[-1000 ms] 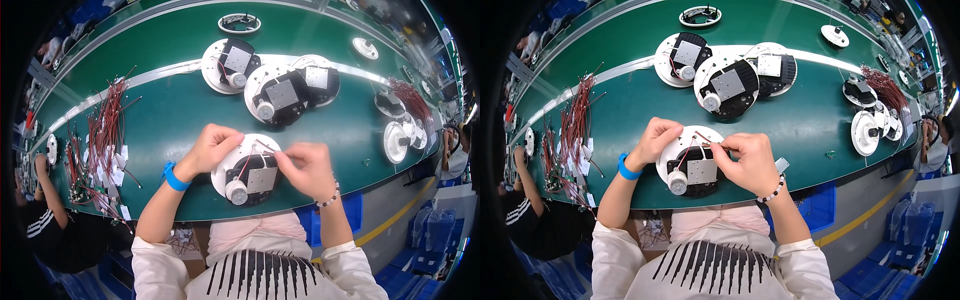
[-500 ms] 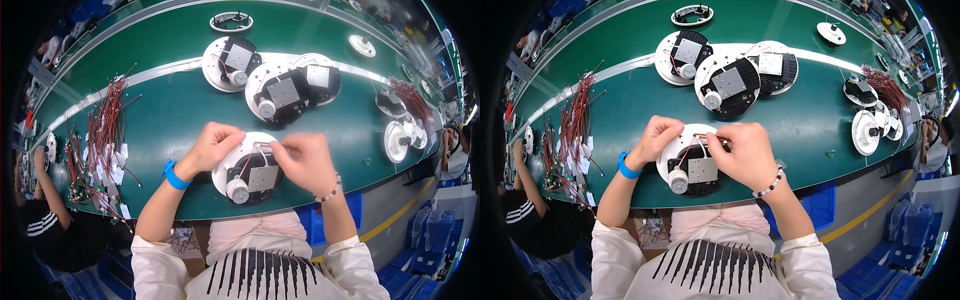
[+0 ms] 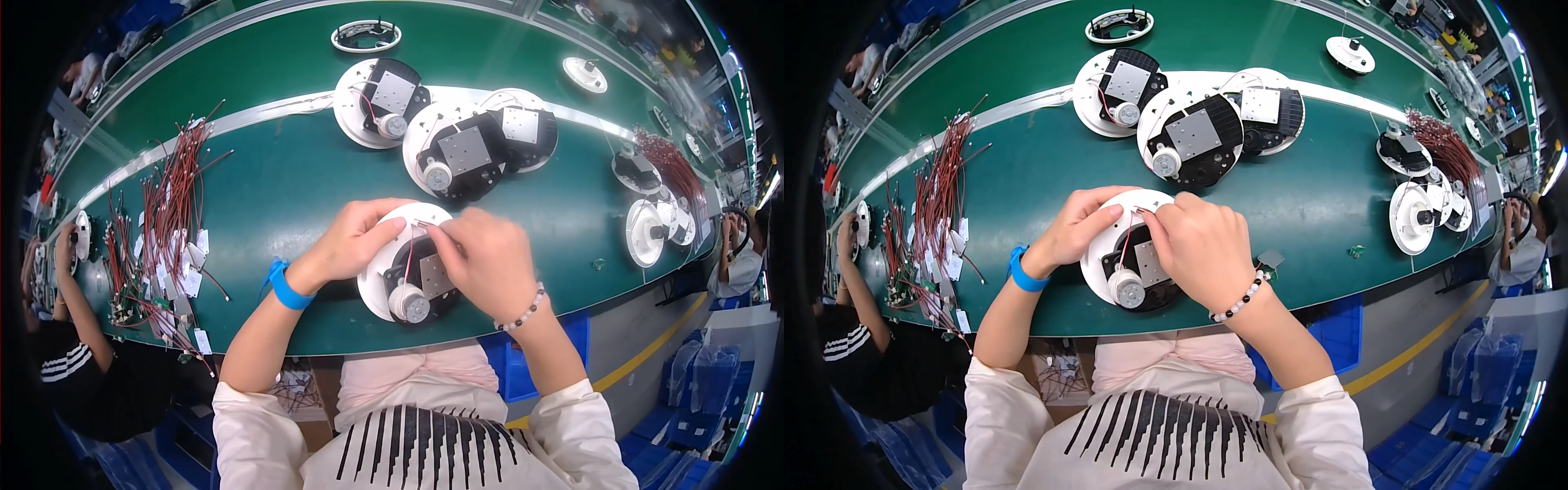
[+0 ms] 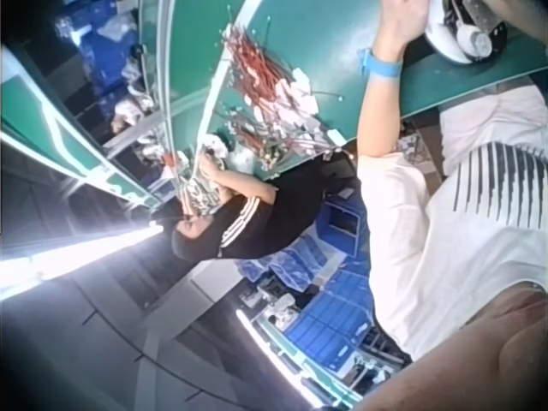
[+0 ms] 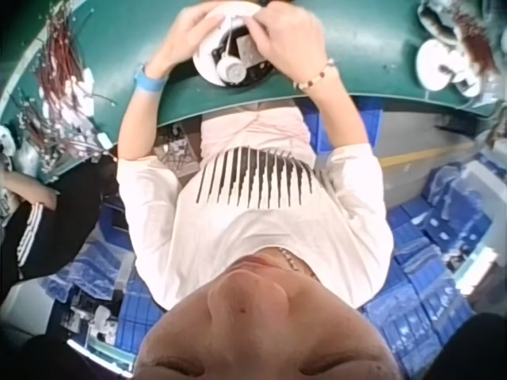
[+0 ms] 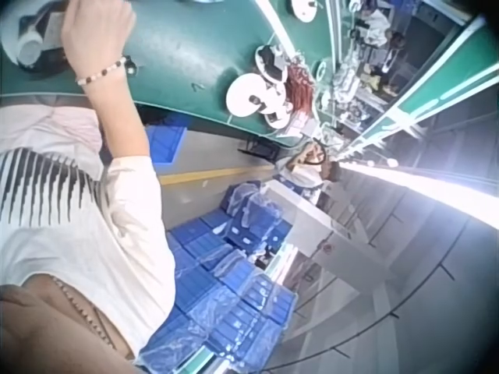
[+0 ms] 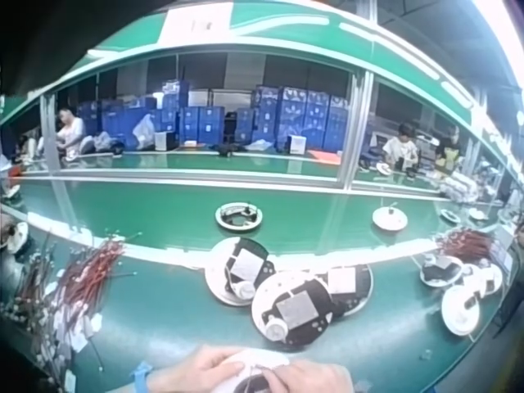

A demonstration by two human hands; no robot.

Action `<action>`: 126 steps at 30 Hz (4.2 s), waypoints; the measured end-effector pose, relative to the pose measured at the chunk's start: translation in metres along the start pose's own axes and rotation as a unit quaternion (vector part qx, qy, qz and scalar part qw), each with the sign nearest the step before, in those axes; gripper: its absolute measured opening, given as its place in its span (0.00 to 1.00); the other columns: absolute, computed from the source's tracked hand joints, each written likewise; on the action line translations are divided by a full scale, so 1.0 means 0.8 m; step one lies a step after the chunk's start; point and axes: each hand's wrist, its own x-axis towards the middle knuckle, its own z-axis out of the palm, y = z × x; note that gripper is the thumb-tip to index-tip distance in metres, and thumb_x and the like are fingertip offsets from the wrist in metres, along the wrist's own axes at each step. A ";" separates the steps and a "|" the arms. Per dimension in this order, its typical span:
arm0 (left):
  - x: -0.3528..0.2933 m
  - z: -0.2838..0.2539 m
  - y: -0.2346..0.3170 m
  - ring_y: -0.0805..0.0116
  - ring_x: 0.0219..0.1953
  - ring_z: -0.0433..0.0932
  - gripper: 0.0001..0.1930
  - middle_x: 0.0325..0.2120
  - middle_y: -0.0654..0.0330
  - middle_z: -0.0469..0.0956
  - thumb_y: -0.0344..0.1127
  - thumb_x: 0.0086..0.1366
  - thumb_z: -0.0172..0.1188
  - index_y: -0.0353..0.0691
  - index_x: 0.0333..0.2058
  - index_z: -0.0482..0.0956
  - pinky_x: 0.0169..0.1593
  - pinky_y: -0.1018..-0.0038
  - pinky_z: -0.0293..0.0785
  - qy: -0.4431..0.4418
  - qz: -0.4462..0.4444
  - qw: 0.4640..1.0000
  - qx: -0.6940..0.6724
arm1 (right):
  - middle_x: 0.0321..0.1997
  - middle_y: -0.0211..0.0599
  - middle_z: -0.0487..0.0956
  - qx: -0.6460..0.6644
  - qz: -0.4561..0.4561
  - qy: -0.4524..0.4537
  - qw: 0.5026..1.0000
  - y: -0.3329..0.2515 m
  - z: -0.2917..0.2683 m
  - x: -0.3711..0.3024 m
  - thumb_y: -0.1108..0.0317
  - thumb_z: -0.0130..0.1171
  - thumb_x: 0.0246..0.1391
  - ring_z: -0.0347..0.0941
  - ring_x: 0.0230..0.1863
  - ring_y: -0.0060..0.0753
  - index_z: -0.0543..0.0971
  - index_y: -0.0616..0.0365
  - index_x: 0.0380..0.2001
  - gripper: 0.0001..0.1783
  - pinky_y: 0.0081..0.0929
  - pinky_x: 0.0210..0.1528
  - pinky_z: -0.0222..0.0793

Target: Assembling electronic modules into circular plastic housings on a factory production line.

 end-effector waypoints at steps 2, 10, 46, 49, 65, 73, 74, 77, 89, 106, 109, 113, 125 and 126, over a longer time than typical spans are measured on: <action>-0.001 0.004 0.003 0.74 0.36 0.71 0.17 0.36 0.55 0.73 0.32 0.58 0.43 0.27 0.44 0.66 0.39 0.79 0.68 -0.014 0.011 1.000 0.013 | 0.14 0.36 0.67 -0.010 -0.001 -0.010 1.000 -0.005 -0.001 0.004 0.70 0.56 0.39 0.65 0.14 0.38 0.74 0.58 0.16 0.05 0.30 0.16 0.58; -0.002 0.004 0.001 0.75 0.34 0.71 0.16 0.33 0.56 0.74 0.31 0.57 0.43 0.30 0.43 0.69 0.38 0.79 0.68 0.012 0.021 0.999 0.033 | 0.14 0.37 0.66 -0.042 -0.096 -0.068 0.992 -0.002 -0.003 0.015 0.72 0.55 0.38 0.66 0.15 0.40 0.70 0.59 0.12 0.07 0.32 0.17 0.61; 0.007 -0.017 -0.022 0.81 0.31 0.71 0.12 0.31 0.62 0.74 0.33 0.61 0.44 0.33 0.38 0.70 0.34 0.85 0.68 -0.102 -0.117 0.977 -0.149 | 0.17 0.39 0.69 0.019 -0.032 -0.085 0.996 -0.001 -0.004 0.016 0.75 0.56 0.36 0.67 0.19 0.41 0.74 0.61 0.16 0.02 0.30 0.21 0.63; 0.010 -0.016 -0.016 0.82 0.30 0.71 0.10 0.29 0.64 0.74 0.31 0.60 0.46 0.33 0.38 0.70 0.34 0.85 0.68 -0.110 -0.099 0.979 -0.140 | 0.17 0.39 0.69 0.020 -0.053 -0.075 0.996 0.001 -0.012 0.017 0.74 0.56 0.36 0.67 0.19 0.40 0.73 0.60 0.16 0.03 0.29 0.21 0.63; -0.032 -0.121 0.017 0.81 0.17 0.69 0.06 0.19 0.65 0.72 0.33 0.58 0.45 0.39 0.28 0.69 0.13 0.85 0.58 0.177 -0.246 0.918 0.256 | 0.25 0.35 0.76 0.332 0.055 -0.399 0.853 0.053 -0.001 0.050 0.71 0.52 0.46 0.68 0.27 0.18 0.76 0.65 0.30 0.09 0.17 0.31 0.64; -0.050 -0.155 -0.005 0.73 0.25 0.72 0.13 0.26 0.60 0.74 0.21 0.51 0.42 0.36 0.35 0.71 0.26 0.80 0.66 0.217 -0.065 0.802 0.553 | 0.27 0.32 0.76 0.388 0.098 -0.385 0.832 0.055 -0.005 0.040 0.72 0.52 0.46 0.67 0.30 0.17 0.76 0.65 0.31 0.09 0.16 0.35 0.64; -0.040 -0.138 0.011 0.67 0.29 0.72 0.16 0.28 0.57 0.73 0.19 0.46 0.42 0.36 0.34 0.72 0.32 0.77 0.67 0.278 0.023 0.817 0.505 | 0.28 0.32 0.76 0.394 0.095 -0.366 0.838 0.057 -0.004 0.037 0.72 0.52 0.47 0.67 0.30 0.17 0.76 0.64 0.31 0.09 0.16 0.35 0.64; -0.005 -0.084 0.033 0.61 0.38 0.71 0.21 0.34 0.53 0.72 0.17 0.39 0.39 0.34 0.34 0.72 0.40 0.73 0.67 0.317 0.208 0.845 0.378 | 0.28 0.32 0.76 0.410 0.109 -0.341 0.839 0.059 -0.004 0.030 0.73 0.51 0.47 0.68 0.32 0.18 0.76 0.64 0.30 0.08 0.17 0.37 0.64; -0.007 0.010 0.005 0.69 0.19 0.71 0.11 0.17 0.56 0.73 0.35 0.59 0.46 0.34 0.30 0.73 0.24 0.74 0.65 -0.010 0.079 0.982 0.171 | 0.24 0.28 0.72 0.573 0.186 -0.223 0.767 0.069 0.029 -0.002 0.74 0.54 0.45 0.66 0.26 0.15 0.72 0.63 0.25 0.03 0.12 0.28 0.62; -0.177 -0.217 0.191 0.66 0.17 0.73 0.14 0.13 0.52 0.73 0.39 0.45 0.58 0.30 0.19 0.75 0.21 0.74 0.66 0.414 -0.114 0.690 0.582 | 0.22 0.33 0.73 0.532 0.215 -0.234 0.785 0.042 0.036 -0.024 0.72 0.52 0.47 0.70 0.23 0.20 0.73 0.65 0.27 0.06 0.14 0.25 0.66; -0.194 -0.321 0.138 0.55 0.17 0.72 0.18 0.14 0.48 0.73 0.46 0.42 0.58 0.33 0.15 0.75 0.24 0.65 0.67 0.445 -0.230 0.531 0.684 | 0.19 0.34 0.74 0.420 0.197 -0.235 0.854 0.037 0.049 -0.025 0.70 0.56 0.44 0.70 0.22 0.19 0.75 0.64 0.24 0.07 0.15 0.24 0.65; -0.240 -0.404 0.087 0.49 0.31 0.72 0.21 0.26 0.44 0.73 0.47 0.42 0.60 0.32 0.24 0.73 0.37 0.62 0.68 0.501 -0.279 0.451 0.683 | 0.16 0.35 0.74 0.358 0.066 -0.133 0.922 0.025 0.068 -0.023 0.68 0.58 0.41 0.69 0.17 0.20 0.76 0.62 0.20 0.07 0.17 0.20 0.63; -0.232 -0.372 0.034 0.54 0.40 0.68 0.32 0.35 0.53 0.71 0.33 0.37 0.64 0.40 0.45 0.63 0.37 0.61 0.67 0.432 -0.371 0.374 0.732 | 0.17 0.27 0.73 0.335 0.108 -0.040 0.935 0.139 -0.122 0.134 0.65 0.55 0.45 0.67 0.18 0.15 0.77 0.61 0.22 0.09 0.14 0.20 0.64; -0.215 -0.355 0.046 0.56 0.45 0.65 0.37 0.40 0.55 0.67 0.32 0.38 0.63 0.42 0.50 0.57 0.40 0.63 0.65 0.431 -0.389 0.369 0.726 | 0.18 0.30 0.74 0.262 0.080 0.009 0.962 0.186 -0.132 0.164 0.71 0.53 0.43 0.70 0.20 0.21 0.77 0.60 0.22 0.05 0.19 0.23 0.66</action>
